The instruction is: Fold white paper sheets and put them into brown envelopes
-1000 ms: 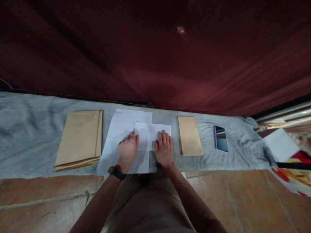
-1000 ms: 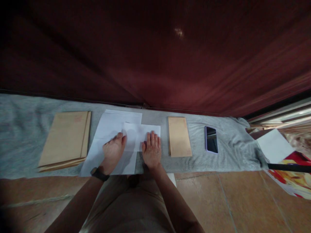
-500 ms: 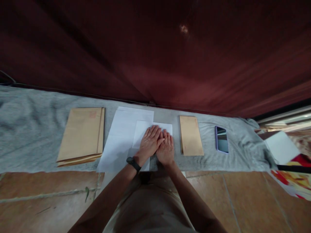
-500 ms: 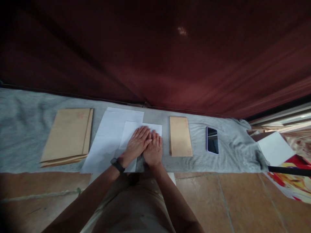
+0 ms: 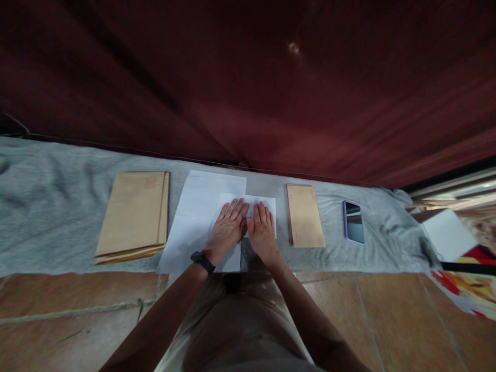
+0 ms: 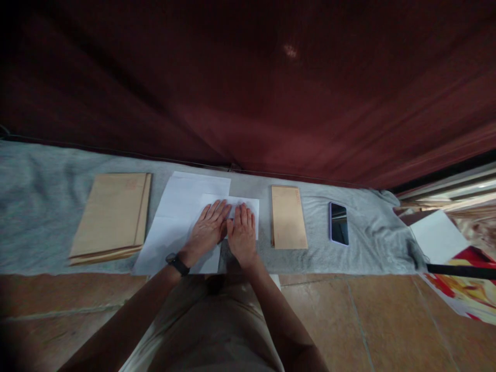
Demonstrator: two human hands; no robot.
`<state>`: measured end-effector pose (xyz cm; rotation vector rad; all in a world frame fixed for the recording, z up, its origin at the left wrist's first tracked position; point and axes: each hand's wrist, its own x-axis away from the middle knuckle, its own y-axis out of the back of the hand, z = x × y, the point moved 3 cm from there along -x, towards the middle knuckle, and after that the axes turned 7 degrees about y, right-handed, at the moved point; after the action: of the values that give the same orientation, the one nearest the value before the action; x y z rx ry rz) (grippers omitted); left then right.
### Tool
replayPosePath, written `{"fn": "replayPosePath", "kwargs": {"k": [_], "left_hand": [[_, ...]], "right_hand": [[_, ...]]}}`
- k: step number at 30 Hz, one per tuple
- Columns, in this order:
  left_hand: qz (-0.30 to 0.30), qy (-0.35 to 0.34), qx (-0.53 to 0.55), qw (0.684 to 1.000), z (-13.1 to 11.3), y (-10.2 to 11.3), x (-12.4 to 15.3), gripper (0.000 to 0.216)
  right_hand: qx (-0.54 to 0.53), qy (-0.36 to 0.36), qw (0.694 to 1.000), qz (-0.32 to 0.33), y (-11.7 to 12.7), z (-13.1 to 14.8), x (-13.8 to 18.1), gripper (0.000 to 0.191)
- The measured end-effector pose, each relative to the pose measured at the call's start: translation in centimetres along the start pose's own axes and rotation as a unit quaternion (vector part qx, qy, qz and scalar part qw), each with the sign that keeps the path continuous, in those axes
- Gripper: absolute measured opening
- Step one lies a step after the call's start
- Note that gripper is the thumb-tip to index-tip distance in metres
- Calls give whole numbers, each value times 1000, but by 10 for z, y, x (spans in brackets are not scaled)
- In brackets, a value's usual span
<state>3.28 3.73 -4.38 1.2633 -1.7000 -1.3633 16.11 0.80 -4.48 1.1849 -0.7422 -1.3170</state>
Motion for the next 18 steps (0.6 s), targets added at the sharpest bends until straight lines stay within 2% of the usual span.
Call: {"fn": "replayPosePath", "kwargs": {"k": [3, 7, 11, 18], "left_hand": [[2, -16, -1, 1000, 1, -3, 1, 61], [-6, -17, -6, 1000, 4, -7, 2, 61], [-11, -20, -7, 1000, 3, -7, 1, 58], [-41, 17, 14, 999, 4, -5, 0, 56]], "right_hand": [[-31, 46, 998, 7, -2, 13, -20, 54], [-27, 56, 998, 13, -7, 19, -33, 53], [-4, 68, 998, 17, -9, 6, -26, 53], [43, 42, 998, -10, -6, -23, -4, 55]]}}
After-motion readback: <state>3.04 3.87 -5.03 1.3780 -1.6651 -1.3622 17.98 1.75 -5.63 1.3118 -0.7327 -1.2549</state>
